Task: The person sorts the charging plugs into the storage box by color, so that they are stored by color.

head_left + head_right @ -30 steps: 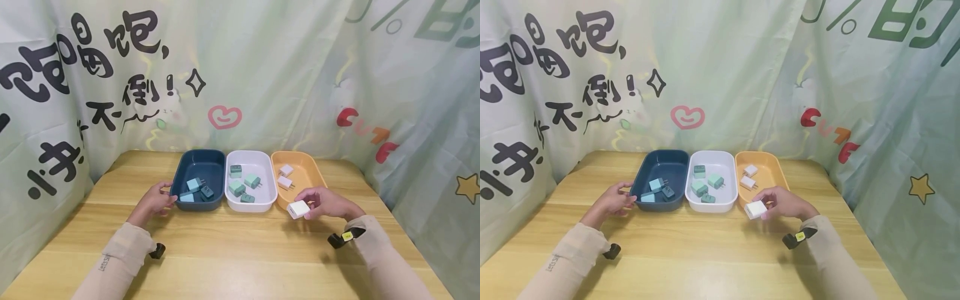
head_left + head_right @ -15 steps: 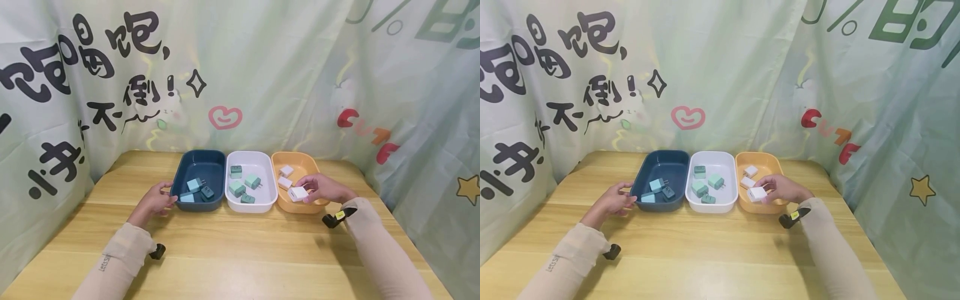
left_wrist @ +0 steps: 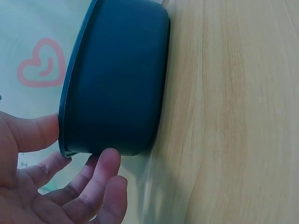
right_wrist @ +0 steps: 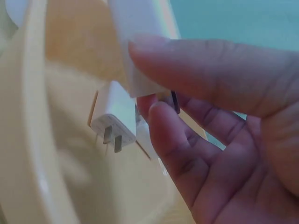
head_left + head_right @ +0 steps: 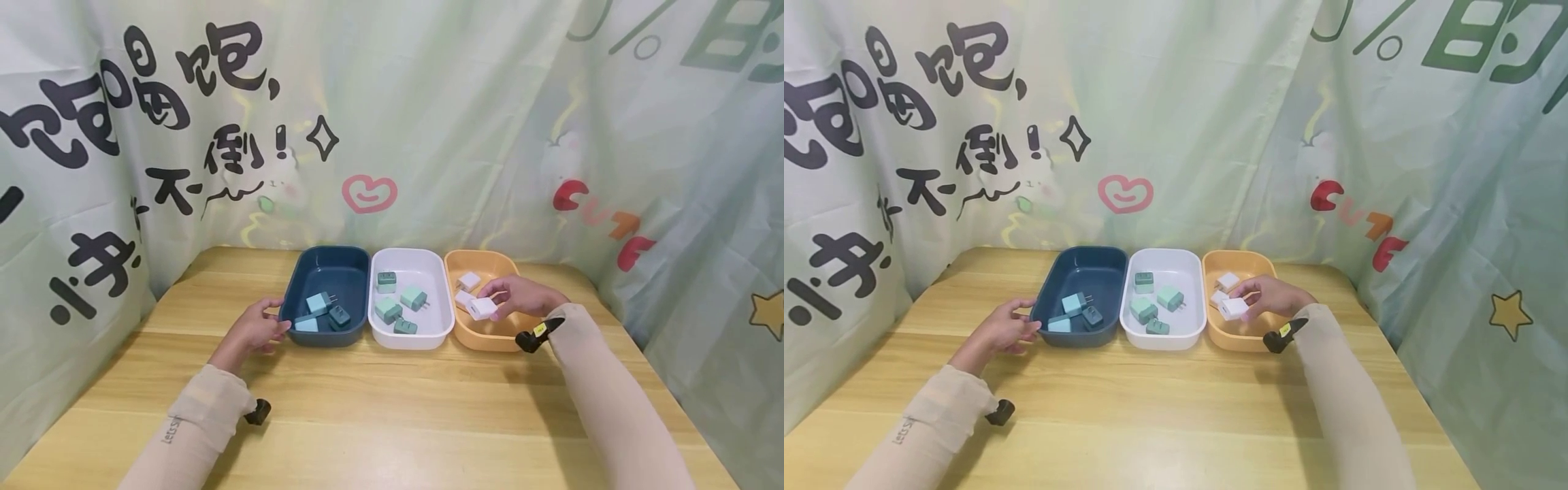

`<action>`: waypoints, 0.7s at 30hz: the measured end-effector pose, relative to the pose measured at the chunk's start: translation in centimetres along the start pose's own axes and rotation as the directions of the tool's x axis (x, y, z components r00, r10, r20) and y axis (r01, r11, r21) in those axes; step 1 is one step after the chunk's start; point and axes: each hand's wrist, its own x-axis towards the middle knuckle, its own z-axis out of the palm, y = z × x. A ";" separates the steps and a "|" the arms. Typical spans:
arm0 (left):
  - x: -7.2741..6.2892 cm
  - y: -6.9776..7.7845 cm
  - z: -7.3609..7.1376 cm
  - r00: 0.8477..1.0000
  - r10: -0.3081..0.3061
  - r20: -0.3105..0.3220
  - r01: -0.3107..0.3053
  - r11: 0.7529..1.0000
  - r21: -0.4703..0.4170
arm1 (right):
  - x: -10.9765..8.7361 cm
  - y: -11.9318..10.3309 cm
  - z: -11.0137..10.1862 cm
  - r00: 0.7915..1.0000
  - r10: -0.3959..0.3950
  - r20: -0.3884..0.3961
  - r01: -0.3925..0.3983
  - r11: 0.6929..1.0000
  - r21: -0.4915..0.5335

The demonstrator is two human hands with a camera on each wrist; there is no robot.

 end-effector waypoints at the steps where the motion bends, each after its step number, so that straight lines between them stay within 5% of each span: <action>1: 0.0 0.0 0.0 1.000 0.003 0.003 -0.003 1.000 -0.002 | 0.1 0.0 -0.1 1.000 0.005 0.006 -0.005 1.000 0.006; 21: 0.1 -0.2 0.0 1.000 0.015 0.009 -0.015 1.000 -0.012 | 1.2 0.6 -0.2 0.997 0.081 0.007 -0.082 0.996 0.044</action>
